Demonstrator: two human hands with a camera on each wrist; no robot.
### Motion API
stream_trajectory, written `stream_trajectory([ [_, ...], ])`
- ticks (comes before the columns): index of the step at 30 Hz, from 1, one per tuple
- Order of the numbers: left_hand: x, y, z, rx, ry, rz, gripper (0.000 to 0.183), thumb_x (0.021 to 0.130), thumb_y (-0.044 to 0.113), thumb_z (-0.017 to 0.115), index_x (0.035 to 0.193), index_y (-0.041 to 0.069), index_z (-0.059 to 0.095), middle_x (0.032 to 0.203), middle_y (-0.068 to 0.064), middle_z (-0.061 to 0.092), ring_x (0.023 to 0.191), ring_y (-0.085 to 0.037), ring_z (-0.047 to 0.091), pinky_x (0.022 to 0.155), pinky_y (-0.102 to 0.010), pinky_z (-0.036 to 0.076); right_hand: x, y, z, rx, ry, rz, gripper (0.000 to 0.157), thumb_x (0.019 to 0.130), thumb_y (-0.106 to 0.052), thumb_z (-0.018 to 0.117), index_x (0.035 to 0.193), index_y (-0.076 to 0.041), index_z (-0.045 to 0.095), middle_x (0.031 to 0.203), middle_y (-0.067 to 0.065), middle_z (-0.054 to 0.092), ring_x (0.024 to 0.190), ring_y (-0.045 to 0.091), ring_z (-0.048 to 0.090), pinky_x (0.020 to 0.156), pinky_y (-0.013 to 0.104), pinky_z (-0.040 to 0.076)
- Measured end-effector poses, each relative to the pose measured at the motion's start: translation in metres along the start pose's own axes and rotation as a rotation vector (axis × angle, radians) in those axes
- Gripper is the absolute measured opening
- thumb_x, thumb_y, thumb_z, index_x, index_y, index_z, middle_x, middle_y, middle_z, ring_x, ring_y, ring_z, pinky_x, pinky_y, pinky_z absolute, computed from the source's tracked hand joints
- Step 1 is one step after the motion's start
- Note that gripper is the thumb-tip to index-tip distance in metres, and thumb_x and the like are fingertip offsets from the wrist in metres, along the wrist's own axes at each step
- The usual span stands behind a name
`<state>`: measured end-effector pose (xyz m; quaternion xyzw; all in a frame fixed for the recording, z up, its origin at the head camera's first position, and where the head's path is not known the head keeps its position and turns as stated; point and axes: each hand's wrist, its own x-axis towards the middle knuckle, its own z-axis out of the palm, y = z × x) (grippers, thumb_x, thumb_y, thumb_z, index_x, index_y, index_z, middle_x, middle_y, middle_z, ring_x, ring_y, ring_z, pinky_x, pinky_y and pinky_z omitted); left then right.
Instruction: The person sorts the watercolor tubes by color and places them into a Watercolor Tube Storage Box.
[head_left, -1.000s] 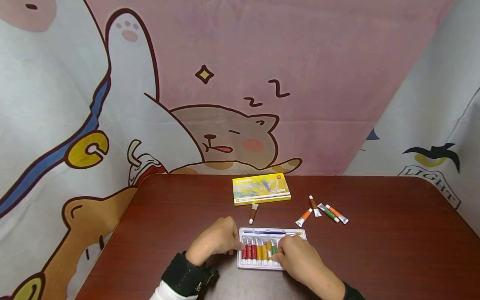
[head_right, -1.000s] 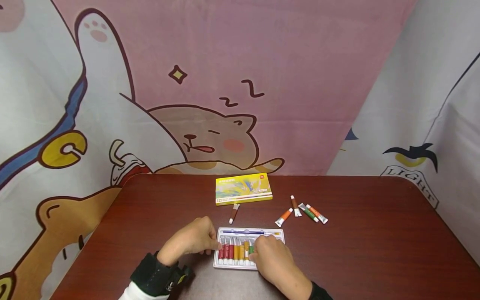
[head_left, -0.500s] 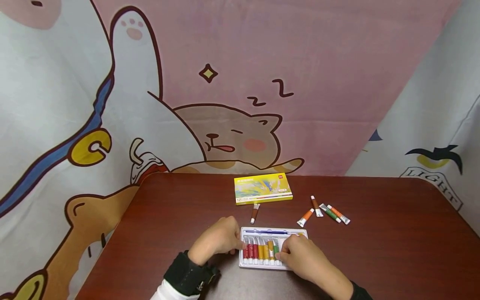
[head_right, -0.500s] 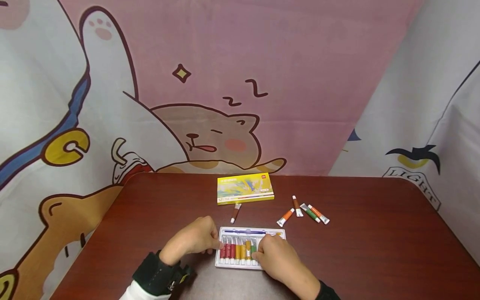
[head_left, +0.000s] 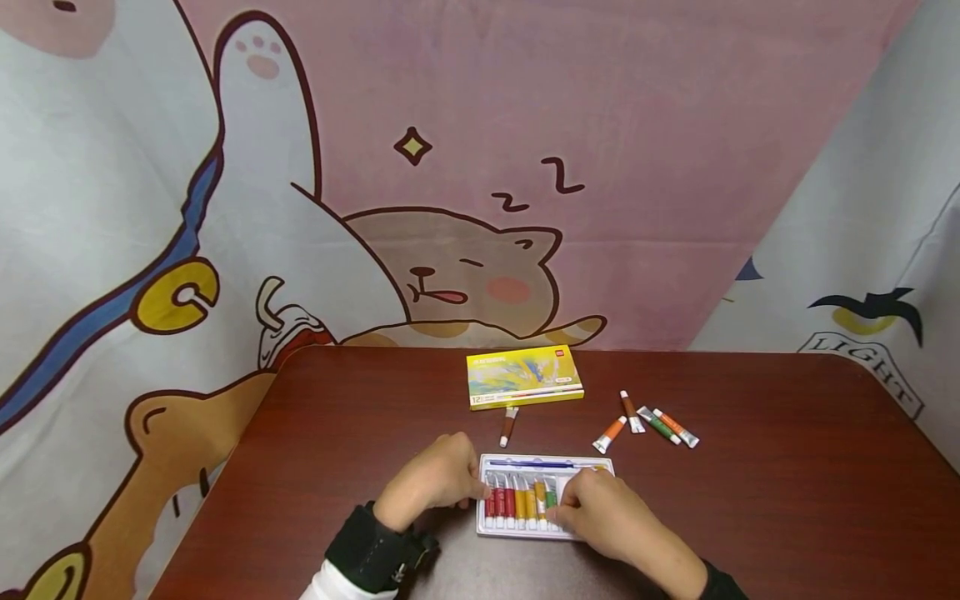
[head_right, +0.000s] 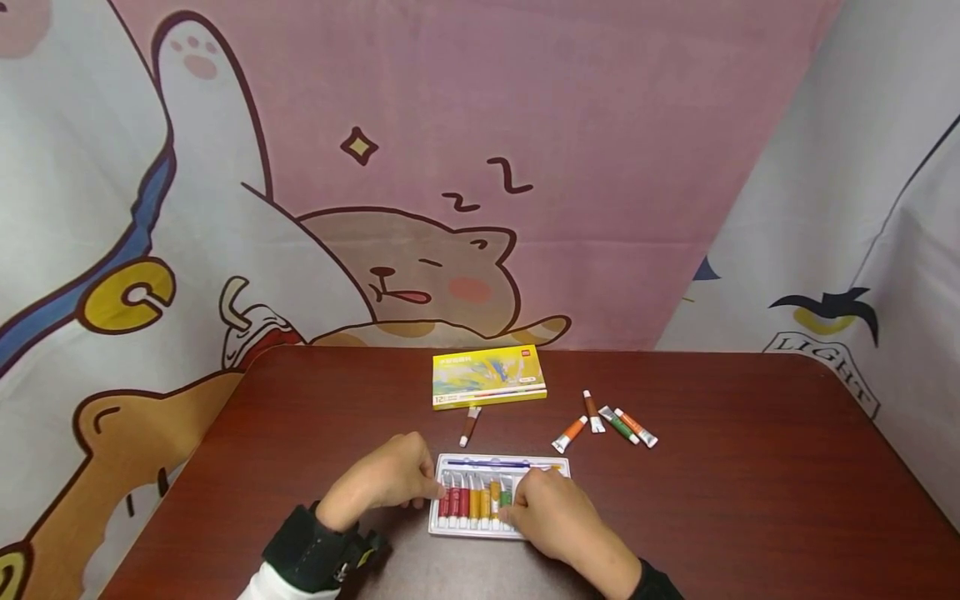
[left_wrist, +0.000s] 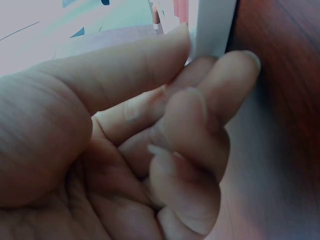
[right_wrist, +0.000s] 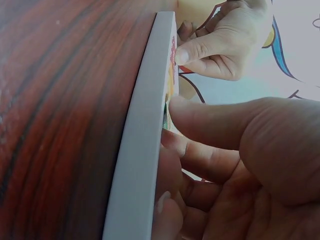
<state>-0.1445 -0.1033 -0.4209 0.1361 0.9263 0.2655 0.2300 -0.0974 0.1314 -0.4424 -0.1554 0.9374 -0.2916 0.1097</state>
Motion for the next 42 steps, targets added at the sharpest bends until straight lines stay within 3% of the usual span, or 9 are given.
stream_trajectory([
  [20, 0.0014, 0.0011, 0.0010, -0.004, -0.003, 0.009, 0.030, 0.075, 0.021, 0.078, 0.050, 0.013, 0.064, 0.048, -0.003, 0.060, 0.042, -0.014, 0.051, 0.039, -0.026, 0.032, -0.0014, -0.0079, 0.0045, -0.102, 0.063, 0.076, 0.037, 0.075, -0.033, 0.076, 0.051, -0.025, 0.050, 0.055, -0.010, 0.047, 0.051, 0.011, 0.042, 0.044, 0.031, 0.033],
  [26, 0.0012, -0.0002, 0.0015, 0.003, 0.006, 0.020, 0.030, 0.075, 0.021, 0.078, 0.050, 0.013, 0.064, 0.048, -0.004, 0.061, 0.041, -0.014, 0.051, 0.039, -0.026, 0.033, -0.0012, -0.0064, 0.0046, -0.109, 0.078, 0.059, 0.037, 0.074, -0.034, 0.077, 0.050, -0.026, 0.049, 0.056, -0.011, 0.047, 0.051, 0.010, 0.042, 0.044, 0.031, 0.033],
  [35, 0.0006, -0.0008, 0.0019, 0.005, 0.022, 0.036, 0.032, 0.074, 0.021, 0.079, 0.048, 0.012, 0.062, 0.045, -0.004, 0.059, 0.041, -0.014, 0.051, 0.040, -0.025, 0.034, -0.0012, -0.0054, 0.0030, -0.045, 0.020, 0.044, 0.036, 0.077, -0.032, 0.074, 0.050, -0.024, 0.051, 0.052, -0.012, 0.045, 0.049, 0.007, 0.039, 0.043, 0.029, 0.032],
  [42, 0.0001, -0.0009, 0.0020, 0.010, 0.034, 0.047, 0.033, 0.074, 0.020, 0.079, 0.047, 0.012, 0.062, 0.045, -0.004, 0.060, 0.040, -0.014, 0.052, 0.040, -0.025, 0.034, -0.0018, -0.0037, -0.0033, -0.018, 0.032, -0.032, 0.036, 0.080, -0.036, 0.072, 0.052, -0.026, 0.051, 0.050, -0.015, 0.041, 0.048, 0.003, 0.038, 0.042, 0.024, 0.031],
])
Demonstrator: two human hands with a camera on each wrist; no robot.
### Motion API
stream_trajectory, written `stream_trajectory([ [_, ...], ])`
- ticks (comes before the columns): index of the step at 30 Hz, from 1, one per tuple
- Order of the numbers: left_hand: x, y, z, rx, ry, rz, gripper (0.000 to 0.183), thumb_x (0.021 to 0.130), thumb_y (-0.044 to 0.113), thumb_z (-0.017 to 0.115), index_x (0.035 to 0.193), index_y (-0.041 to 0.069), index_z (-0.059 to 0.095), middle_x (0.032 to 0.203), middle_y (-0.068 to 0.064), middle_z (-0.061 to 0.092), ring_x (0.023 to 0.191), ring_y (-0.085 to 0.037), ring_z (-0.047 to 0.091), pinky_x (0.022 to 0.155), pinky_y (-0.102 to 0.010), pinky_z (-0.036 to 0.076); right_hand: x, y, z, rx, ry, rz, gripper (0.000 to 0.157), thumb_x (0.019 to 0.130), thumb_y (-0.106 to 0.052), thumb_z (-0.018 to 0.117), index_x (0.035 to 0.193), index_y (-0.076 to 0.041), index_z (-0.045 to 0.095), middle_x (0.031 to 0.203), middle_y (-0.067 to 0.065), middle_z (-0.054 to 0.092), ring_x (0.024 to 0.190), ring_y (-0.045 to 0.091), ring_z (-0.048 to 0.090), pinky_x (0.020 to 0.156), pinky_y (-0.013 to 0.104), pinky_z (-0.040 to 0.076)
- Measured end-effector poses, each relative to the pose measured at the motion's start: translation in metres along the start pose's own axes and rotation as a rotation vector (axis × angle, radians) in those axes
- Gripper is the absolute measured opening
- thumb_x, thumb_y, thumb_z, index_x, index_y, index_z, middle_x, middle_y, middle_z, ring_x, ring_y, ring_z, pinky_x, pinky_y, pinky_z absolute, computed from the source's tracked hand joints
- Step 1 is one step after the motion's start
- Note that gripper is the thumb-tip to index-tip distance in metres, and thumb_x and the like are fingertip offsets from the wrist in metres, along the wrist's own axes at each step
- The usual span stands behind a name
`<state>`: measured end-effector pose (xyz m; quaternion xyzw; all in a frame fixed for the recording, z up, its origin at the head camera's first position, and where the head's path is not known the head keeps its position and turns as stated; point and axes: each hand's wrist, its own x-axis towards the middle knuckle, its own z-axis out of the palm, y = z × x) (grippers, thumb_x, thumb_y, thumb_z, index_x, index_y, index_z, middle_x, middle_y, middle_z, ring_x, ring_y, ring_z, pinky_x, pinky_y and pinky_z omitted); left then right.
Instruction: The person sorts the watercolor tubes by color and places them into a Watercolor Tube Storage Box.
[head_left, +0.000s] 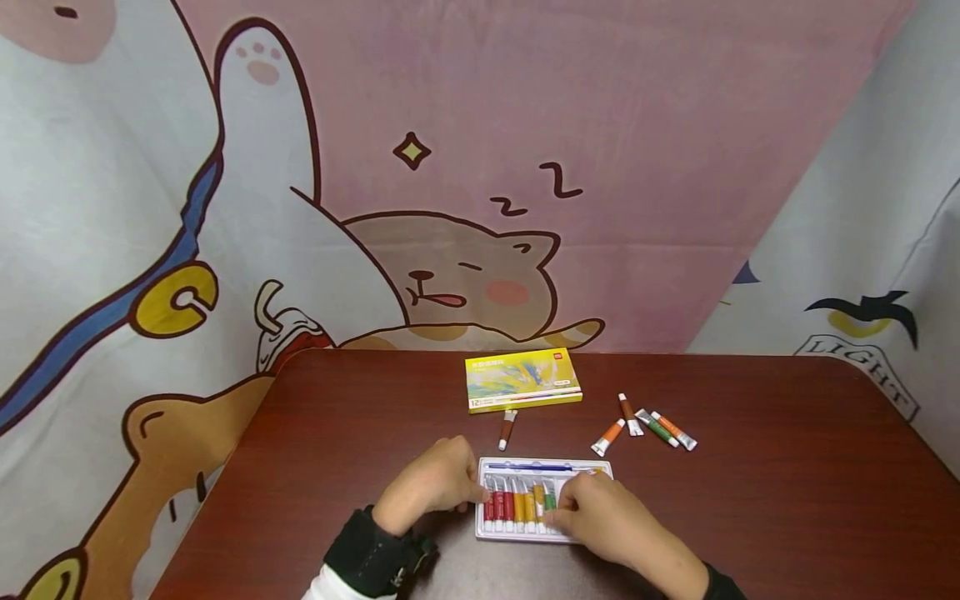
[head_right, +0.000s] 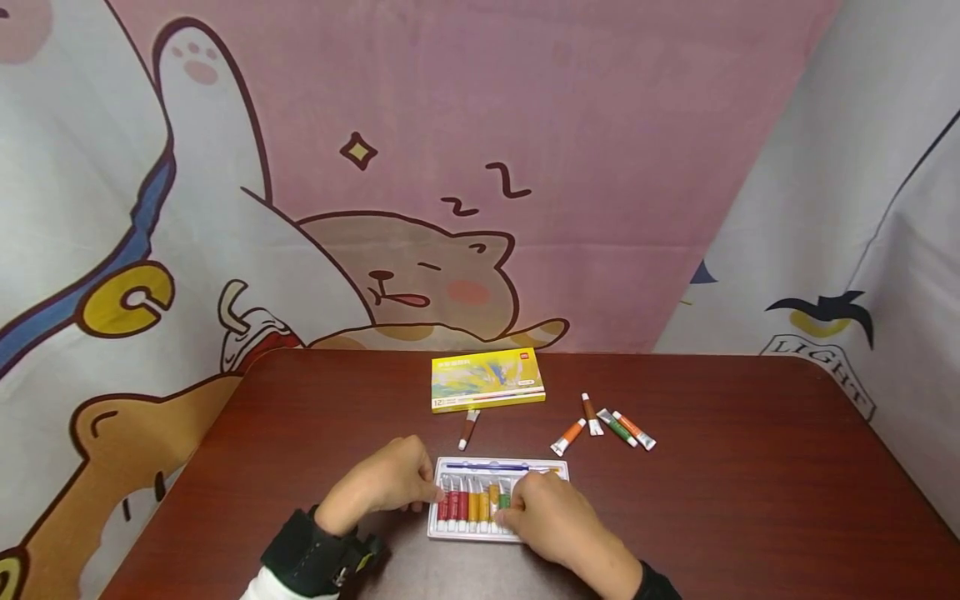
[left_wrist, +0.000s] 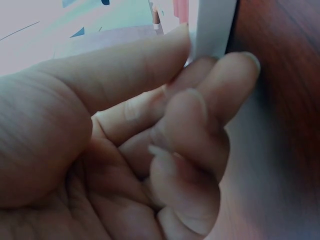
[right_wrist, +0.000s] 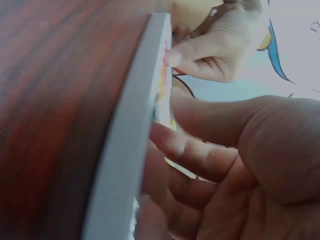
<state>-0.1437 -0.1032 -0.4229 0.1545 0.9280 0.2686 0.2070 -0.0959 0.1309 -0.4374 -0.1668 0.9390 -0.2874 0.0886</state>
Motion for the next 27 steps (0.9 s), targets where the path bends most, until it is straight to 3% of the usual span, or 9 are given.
stream_trajectory([
  [4, 0.000, 0.000, 0.000, -0.005, -0.002, 0.004, 0.032, 0.074, 0.020, 0.079, 0.048, 0.011, 0.062, 0.046, -0.005, 0.060, 0.040, -0.014, 0.052, 0.040, -0.025, 0.034, 0.002, 0.005, -0.014, -0.001, 0.050, -0.007, 0.024, 0.082, -0.035, 0.071, 0.062, -0.027, 0.060, 0.055, -0.016, 0.049, 0.051, 0.003, 0.041, 0.045, 0.024, 0.036],
  [8, 0.000, 0.000, 0.000, -0.007, -0.004, 0.008, 0.032, 0.074, 0.020, 0.078, 0.048, 0.010, 0.062, 0.046, -0.006, 0.061, 0.040, -0.014, 0.051, 0.039, -0.024, 0.033, 0.006, 0.018, -0.035, -0.061, 0.192, 0.026, 0.007, 0.081, -0.029, 0.072, 0.079, -0.023, 0.068, 0.071, -0.012, 0.060, 0.060, 0.006, 0.048, 0.052, 0.029, 0.042],
  [14, 0.000, 0.000, 0.000, -0.008, -0.010, -0.009, 0.030, 0.074, 0.021, 0.078, 0.049, 0.012, 0.063, 0.047, -0.004, 0.061, 0.041, -0.014, 0.051, 0.040, -0.025, 0.033, 0.008, 0.052, -0.058, -0.210, 0.382, 0.014, 0.027, 0.082, -0.021, 0.072, 0.101, -0.004, 0.068, 0.102, 0.011, 0.065, 0.092, 0.027, 0.056, 0.068, 0.048, 0.050],
  [18, 0.000, 0.000, -0.001, -0.010, -0.013, -0.015, 0.030, 0.074, 0.020, 0.078, 0.049, 0.012, 0.064, 0.047, -0.004, 0.061, 0.041, -0.014, 0.051, 0.040, -0.025, 0.033, 0.008, 0.074, -0.065, -0.293, 0.399, 0.076, 0.027, 0.082, -0.018, 0.071, 0.101, 0.001, 0.067, 0.100, 0.016, 0.064, 0.095, 0.035, 0.055, 0.069, 0.054, 0.048],
  [27, 0.000, 0.000, -0.001, -0.016, -0.016, -0.015, 0.029, 0.074, 0.020, 0.078, 0.050, 0.012, 0.064, 0.047, -0.005, 0.061, 0.040, -0.013, 0.052, 0.040, -0.025, 0.033, 0.009, 0.102, -0.062, -0.357, 0.374, 0.157, 0.016, 0.081, -0.014, 0.070, 0.088, 0.000, 0.065, 0.077, 0.013, 0.058, 0.068, 0.032, 0.057, 0.050, 0.049, 0.046],
])
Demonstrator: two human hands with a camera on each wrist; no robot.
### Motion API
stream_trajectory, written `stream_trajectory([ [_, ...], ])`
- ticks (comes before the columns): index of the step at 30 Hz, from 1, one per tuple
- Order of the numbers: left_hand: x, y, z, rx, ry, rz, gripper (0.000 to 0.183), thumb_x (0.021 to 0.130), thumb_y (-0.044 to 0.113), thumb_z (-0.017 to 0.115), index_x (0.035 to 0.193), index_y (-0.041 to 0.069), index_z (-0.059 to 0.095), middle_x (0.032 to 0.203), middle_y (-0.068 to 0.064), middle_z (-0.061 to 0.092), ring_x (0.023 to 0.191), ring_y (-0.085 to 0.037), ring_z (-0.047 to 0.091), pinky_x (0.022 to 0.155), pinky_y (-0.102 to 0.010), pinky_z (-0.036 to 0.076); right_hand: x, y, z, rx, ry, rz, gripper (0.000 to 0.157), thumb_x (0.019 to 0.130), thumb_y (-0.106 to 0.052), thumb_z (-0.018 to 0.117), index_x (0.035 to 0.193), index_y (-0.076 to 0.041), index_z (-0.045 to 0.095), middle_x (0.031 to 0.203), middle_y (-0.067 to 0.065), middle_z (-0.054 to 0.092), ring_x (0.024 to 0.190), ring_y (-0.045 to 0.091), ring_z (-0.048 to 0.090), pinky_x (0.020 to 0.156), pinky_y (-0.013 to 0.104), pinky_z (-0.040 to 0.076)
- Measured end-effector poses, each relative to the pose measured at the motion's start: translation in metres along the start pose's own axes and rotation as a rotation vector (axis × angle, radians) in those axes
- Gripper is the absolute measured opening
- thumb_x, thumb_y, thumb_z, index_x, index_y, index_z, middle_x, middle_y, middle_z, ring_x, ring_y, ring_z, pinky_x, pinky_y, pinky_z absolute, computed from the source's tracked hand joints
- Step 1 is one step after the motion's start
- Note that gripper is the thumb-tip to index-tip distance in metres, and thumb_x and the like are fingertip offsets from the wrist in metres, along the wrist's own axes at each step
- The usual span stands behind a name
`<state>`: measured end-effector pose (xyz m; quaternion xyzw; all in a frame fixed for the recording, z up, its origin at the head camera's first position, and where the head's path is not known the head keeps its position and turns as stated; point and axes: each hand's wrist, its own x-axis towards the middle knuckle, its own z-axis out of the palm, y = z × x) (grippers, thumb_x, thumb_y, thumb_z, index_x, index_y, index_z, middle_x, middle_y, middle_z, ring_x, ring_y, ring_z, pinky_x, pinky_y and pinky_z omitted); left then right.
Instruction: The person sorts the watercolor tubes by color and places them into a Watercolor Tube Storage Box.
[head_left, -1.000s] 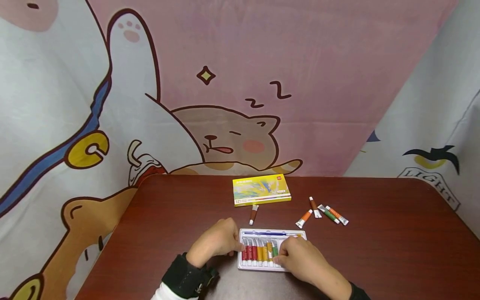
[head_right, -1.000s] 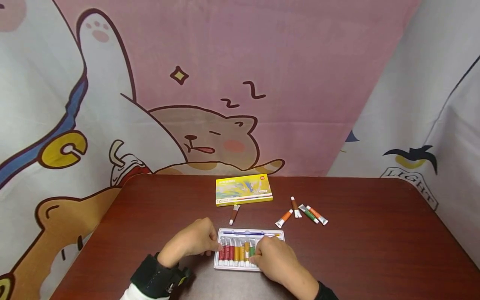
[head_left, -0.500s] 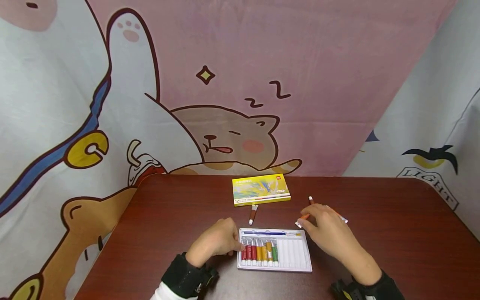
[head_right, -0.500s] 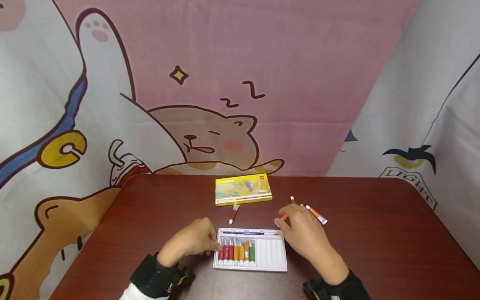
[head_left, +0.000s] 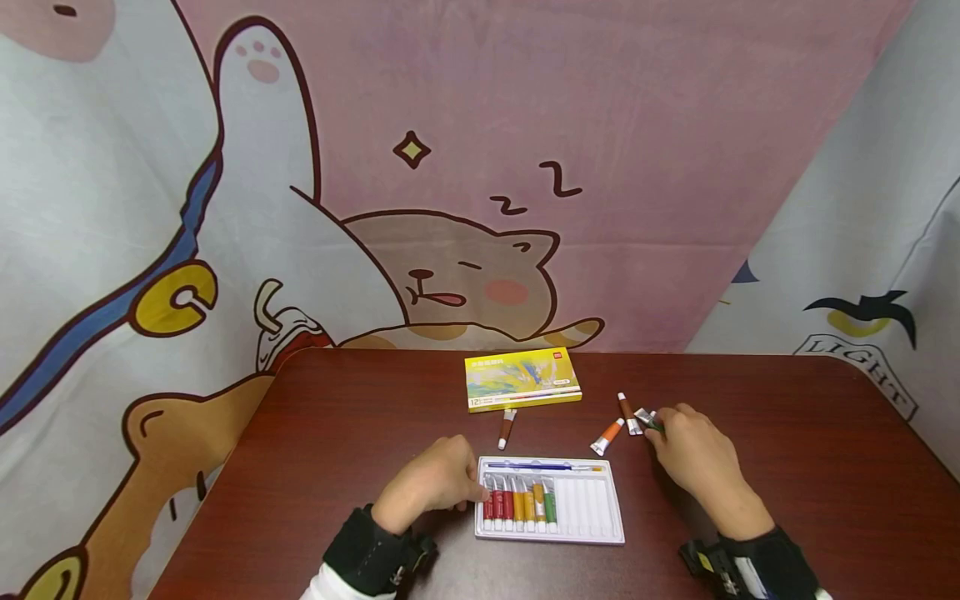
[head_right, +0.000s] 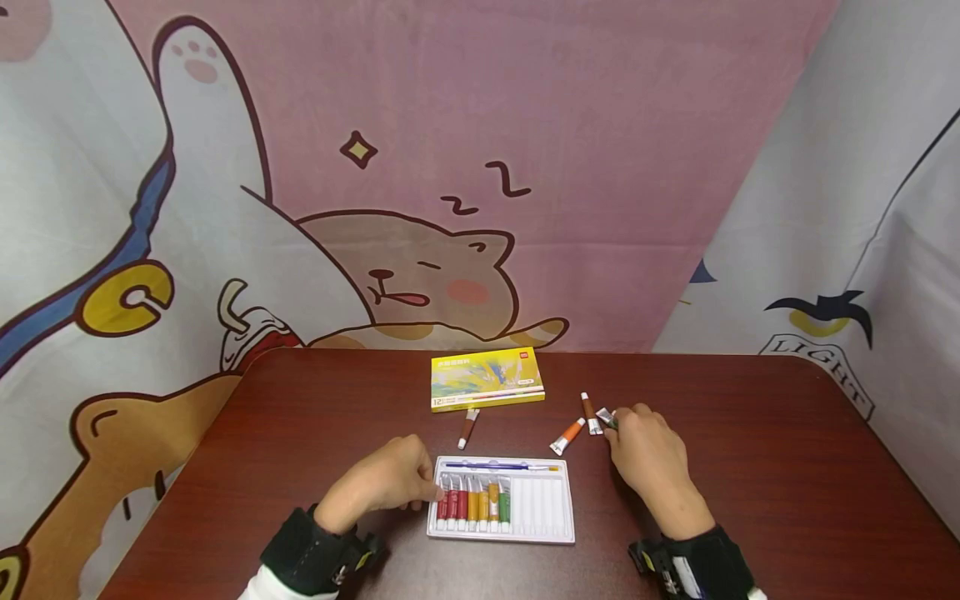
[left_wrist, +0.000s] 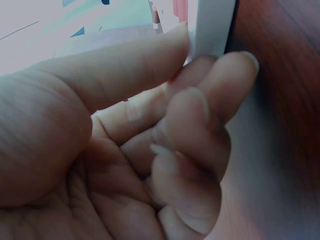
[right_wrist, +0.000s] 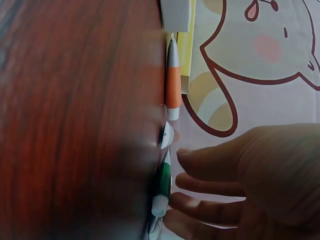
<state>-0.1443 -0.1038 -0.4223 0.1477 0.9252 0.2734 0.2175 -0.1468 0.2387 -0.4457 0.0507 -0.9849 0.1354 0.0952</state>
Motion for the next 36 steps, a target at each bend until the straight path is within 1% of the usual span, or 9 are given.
stream_trajectory([
  [6, 0.000, -0.001, 0.000, 0.005, 0.008, 0.007, 0.029, 0.074, 0.019, 0.078, 0.049, 0.013, 0.063, 0.046, -0.004, 0.060, 0.040, -0.013, 0.052, 0.039, -0.025, 0.033, 0.001, 0.002, 0.001, -0.008, -0.036, 0.061, 0.012, 0.081, -0.012, 0.069, 0.076, -0.004, 0.062, 0.072, 0.015, 0.060, 0.065, 0.036, 0.057, 0.050, 0.052, 0.045],
  [11, 0.000, 0.000, 0.000, 0.006, 0.005, 0.001, 0.029, 0.074, 0.019, 0.078, 0.049, 0.013, 0.064, 0.047, -0.004, 0.060, 0.041, -0.013, 0.052, 0.039, -0.025, 0.033, 0.001, 0.005, -0.001, 0.020, -0.102, 0.118, 0.020, 0.083, -0.013, 0.066, 0.066, -0.009, 0.056, 0.071, 0.019, 0.061, 0.062, 0.038, 0.057, 0.047, 0.052, 0.043],
  [15, 0.000, 0.000, 0.000, 0.003, 0.003, -0.003, 0.029, 0.074, 0.020, 0.079, 0.050, 0.013, 0.064, 0.047, -0.004, 0.060, 0.041, -0.013, 0.052, 0.039, -0.025, 0.033, 0.001, 0.005, -0.001, 0.065, -0.116, 0.144, 0.024, 0.083, -0.012, 0.063, 0.062, -0.010, 0.050, 0.063, 0.013, 0.054, 0.055, 0.030, 0.052, 0.045, 0.044, 0.039],
  [19, -0.001, -0.001, 0.001, -0.009, -0.004, -0.014, 0.028, 0.074, 0.020, 0.079, 0.050, 0.013, 0.064, 0.047, -0.004, 0.060, 0.041, -0.013, 0.052, 0.039, -0.025, 0.033, 0.000, -0.001, -0.004, 0.096, -0.104, 0.159, 0.021, 0.082, -0.012, 0.059, 0.064, -0.010, 0.049, 0.060, 0.006, 0.045, 0.054, 0.022, 0.042, 0.044, 0.037, 0.033],
  [23, -0.001, -0.001, 0.002, -0.015, -0.007, -0.015, 0.028, 0.074, 0.020, 0.079, 0.050, 0.013, 0.065, 0.047, -0.004, 0.060, 0.041, -0.014, 0.052, 0.040, -0.026, 0.032, -0.002, -0.011, -0.011, 0.108, -0.090, 0.153, 0.010, 0.080, -0.016, 0.061, 0.074, -0.008, 0.059, 0.064, 0.005, 0.051, 0.054, 0.020, 0.043, 0.042, 0.035, 0.033],
  [25, -0.001, -0.001, 0.002, -0.013, -0.006, -0.012, 0.028, 0.074, 0.020, 0.079, 0.050, 0.013, 0.065, 0.047, -0.004, 0.060, 0.041, -0.014, 0.052, 0.040, -0.026, 0.032, -0.003, -0.019, -0.015, 0.149, -0.103, 0.141, 0.010, 0.081, -0.017, 0.062, 0.082, -0.007, 0.063, 0.066, 0.004, 0.054, 0.054, 0.018, 0.045, 0.044, 0.034, 0.035],
  [28, 0.000, -0.002, 0.002, -0.013, -0.008, -0.009, 0.028, 0.074, 0.020, 0.079, 0.050, 0.014, 0.065, 0.047, -0.004, 0.060, 0.041, -0.014, 0.052, 0.040, -0.026, 0.033, -0.005, -0.032, -0.021, 0.241, -0.133, 0.112, 0.015, 0.082, -0.016, 0.063, 0.089, -0.003, 0.064, 0.067, 0.002, 0.055, 0.054, 0.015, 0.045, 0.047, 0.032, 0.037],
  [32, 0.000, -0.002, 0.002, -0.009, -0.012, -0.008, 0.028, 0.074, 0.020, 0.078, 0.050, 0.014, 0.065, 0.047, -0.004, 0.060, 0.041, -0.014, 0.052, 0.040, -0.026, 0.033, -0.011, -0.054, -0.029, 0.331, -0.169, 0.056, 0.013, 0.084, -0.014, 0.063, 0.089, -0.002, 0.066, 0.065, -0.001, 0.052, 0.054, 0.012, 0.043, 0.047, 0.029, 0.036],
  [36, 0.001, -0.001, 0.001, -0.008, -0.015, -0.013, 0.028, 0.074, 0.021, 0.079, 0.051, 0.014, 0.065, 0.047, -0.004, 0.061, 0.041, -0.014, 0.052, 0.040, -0.026, 0.032, -0.020, -0.074, -0.034, 0.346, -0.181, 0.017, 0.005, 0.083, -0.012, 0.064, 0.082, -0.008, 0.067, 0.061, -0.005, 0.052, 0.052, 0.009, 0.041, 0.046, 0.028, 0.036],
])
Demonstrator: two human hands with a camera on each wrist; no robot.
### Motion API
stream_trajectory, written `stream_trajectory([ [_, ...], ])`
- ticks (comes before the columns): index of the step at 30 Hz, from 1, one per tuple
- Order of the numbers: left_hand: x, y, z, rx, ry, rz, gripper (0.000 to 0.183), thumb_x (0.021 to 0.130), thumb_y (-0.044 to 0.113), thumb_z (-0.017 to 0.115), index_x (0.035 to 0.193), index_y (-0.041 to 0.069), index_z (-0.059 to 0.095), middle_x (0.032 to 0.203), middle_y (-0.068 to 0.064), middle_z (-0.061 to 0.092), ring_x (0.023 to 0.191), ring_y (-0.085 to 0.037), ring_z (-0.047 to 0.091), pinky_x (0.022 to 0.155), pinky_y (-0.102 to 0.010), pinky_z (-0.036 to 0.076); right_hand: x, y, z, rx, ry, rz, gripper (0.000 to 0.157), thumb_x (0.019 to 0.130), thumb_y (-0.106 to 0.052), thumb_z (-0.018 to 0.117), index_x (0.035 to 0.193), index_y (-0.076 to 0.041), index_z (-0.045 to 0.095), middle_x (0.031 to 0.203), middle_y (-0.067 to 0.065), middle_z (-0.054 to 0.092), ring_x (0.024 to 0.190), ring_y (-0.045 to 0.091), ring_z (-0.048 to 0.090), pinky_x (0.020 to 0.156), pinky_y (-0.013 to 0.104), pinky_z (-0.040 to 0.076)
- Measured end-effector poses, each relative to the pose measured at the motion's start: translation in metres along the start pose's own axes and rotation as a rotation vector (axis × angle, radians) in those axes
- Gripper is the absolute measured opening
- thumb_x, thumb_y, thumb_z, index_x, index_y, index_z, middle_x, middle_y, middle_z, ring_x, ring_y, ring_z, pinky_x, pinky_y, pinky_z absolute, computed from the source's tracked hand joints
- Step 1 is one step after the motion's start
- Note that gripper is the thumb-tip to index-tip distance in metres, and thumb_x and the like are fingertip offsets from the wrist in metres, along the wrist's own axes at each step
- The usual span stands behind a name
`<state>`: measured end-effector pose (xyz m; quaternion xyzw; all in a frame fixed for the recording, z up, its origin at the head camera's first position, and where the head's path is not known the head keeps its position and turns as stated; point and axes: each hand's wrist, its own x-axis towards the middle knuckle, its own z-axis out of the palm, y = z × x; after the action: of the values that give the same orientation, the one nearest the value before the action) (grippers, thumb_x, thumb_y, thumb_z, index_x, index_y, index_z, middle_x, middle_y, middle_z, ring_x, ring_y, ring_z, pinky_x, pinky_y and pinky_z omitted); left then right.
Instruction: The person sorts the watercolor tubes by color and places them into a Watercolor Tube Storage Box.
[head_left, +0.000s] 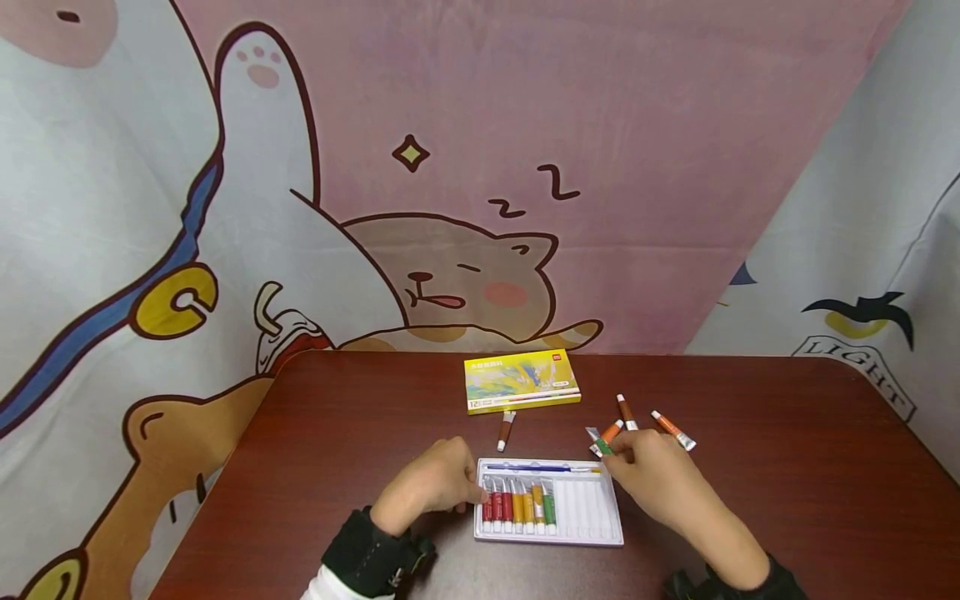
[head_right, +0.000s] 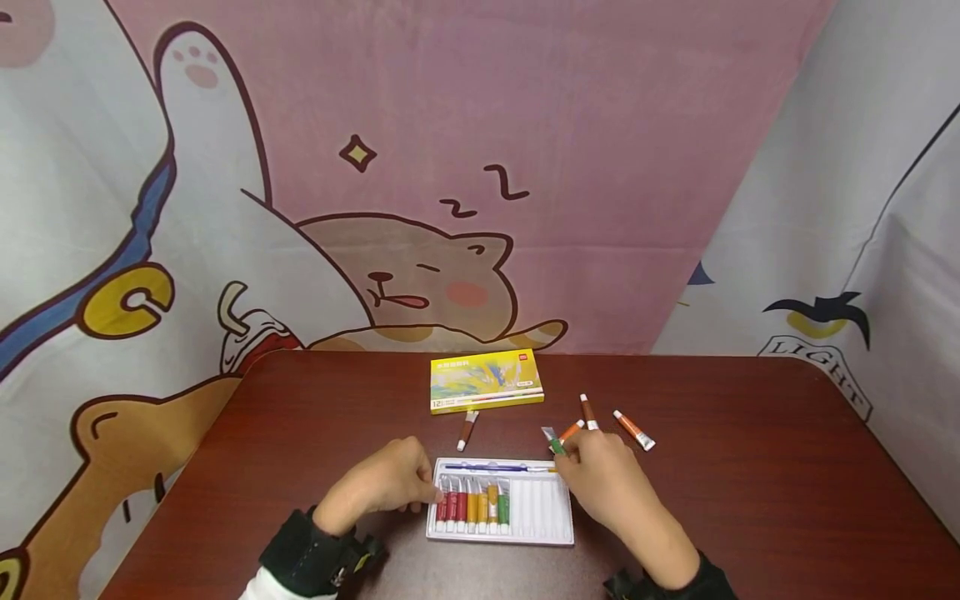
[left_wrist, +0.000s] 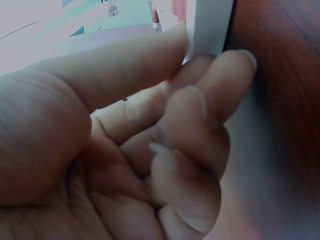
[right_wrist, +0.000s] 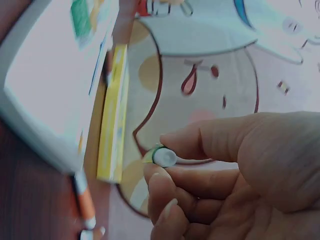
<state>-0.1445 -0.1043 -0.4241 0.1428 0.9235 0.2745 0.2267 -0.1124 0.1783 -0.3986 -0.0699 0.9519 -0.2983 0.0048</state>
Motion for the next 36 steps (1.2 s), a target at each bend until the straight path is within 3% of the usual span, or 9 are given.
stream_trajectory([
  [9, 0.000, 0.000, -0.001, -0.004, 0.001, 0.011, 0.028, 0.074, 0.021, 0.079, 0.050, 0.013, 0.065, 0.047, -0.004, 0.061, 0.041, -0.014, 0.051, 0.039, -0.026, 0.032, -0.016, -0.031, 0.019, -0.031, -0.060, 0.009, 0.004, 0.074, -0.013, 0.071, 0.078, -0.012, 0.069, 0.058, -0.008, 0.052, 0.052, 0.009, 0.043, 0.049, 0.030, 0.039],
  [15, 0.000, 0.001, -0.001, -0.003, 0.006, 0.012, 0.028, 0.074, 0.020, 0.079, 0.050, 0.013, 0.065, 0.047, -0.004, 0.061, 0.041, -0.013, 0.052, 0.039, -0.025, 0.032, -0.020, -0.032, 0.034, -0.052, -0.146, -0.019, 0.007, 0.073, -0.013, 0.072, 0.077, -0.008, 0.070, 0.066, -0.004, 0.061, 0.058, 0.010, 0.050, 0.054, 0.033, 0.045],
  [19, 0.000, 0.001, -0.001, -0.002, 0.005, 0.006, 0.028, 0.074, 0.020, 0.079, 0.050, 0.013, 0.065, 0.047, -0.004, 0.061, 0.041, -0.013, 0.051, 0.038, -0.025, 0.032, -0.019, -0.031, 0.042, -0.059, -0.175, -0.026, 0.005, 0.072, -0.012, 0.069, 0.073, -0.008, 0.069, 0.066, -0.002, 0.060, 0.056, 0.012, 0.048, 0.051, 0.033, 0.043],
  [24, -0.001, 0.001, -0.001, 0.001, 0.004, 0.004, 0.028, 0.074, 0.020, 0.079, 0.050, 0.014, 0.065, 0.047, -0.003, 0.061, 0.040, -0.012, 0.051, 0.038, -0.025, 0.032, -0.020, -0.030, 0.050, -0.070, -0.133, -0.049, 0.008, 0.068, -0.011, 0.070, 0.062, -0.013, 0.064, 0.061, -0.004, 0.057, 0.053, 0.013, 0.045, 0.048, 0.033, 0.041],
  [32, -0.001, 0.001, -0.001, 0.006, 0.012, 0.009, 0.028, 0.074, 0.020, 0.079, 0.050, 0.014, 0.065, 0.047, -0.004, 0.061, 0.041, -0.013, 0.051, 0.038, -0.025, 0.033, -0.020, -0.030, 0.056, -0.087, -0.103, 0.004, 0.013, 0.068, -0.018, 0.072, 0.059, -0.020, 0.063, 0.063, -0.006, 0.059, 0.054, 0.011, 0.048, 0.049, 0.035, 0.042],
  [36, -0.001, 0.001, -0.001, 0.005, 0.012, 0.012, 0.029, 0.074, 0.020, 0.079, 0.050, 0.013, 0.065, 0.047, -0.004, 0.061, 0.040, -0.013, 0.051, 0.038, -0.025, 0.032, -0.021, -0.031, 0.059, -0.094, -0.089, 0.015, 0.025, 0.068, -0.021, 0.073, 0.050, -0.023, 0.056, 0.053, -0.009, 0.052, 0.048, 0.011, 0.043, 0.044, 0.033, 0.037],
])
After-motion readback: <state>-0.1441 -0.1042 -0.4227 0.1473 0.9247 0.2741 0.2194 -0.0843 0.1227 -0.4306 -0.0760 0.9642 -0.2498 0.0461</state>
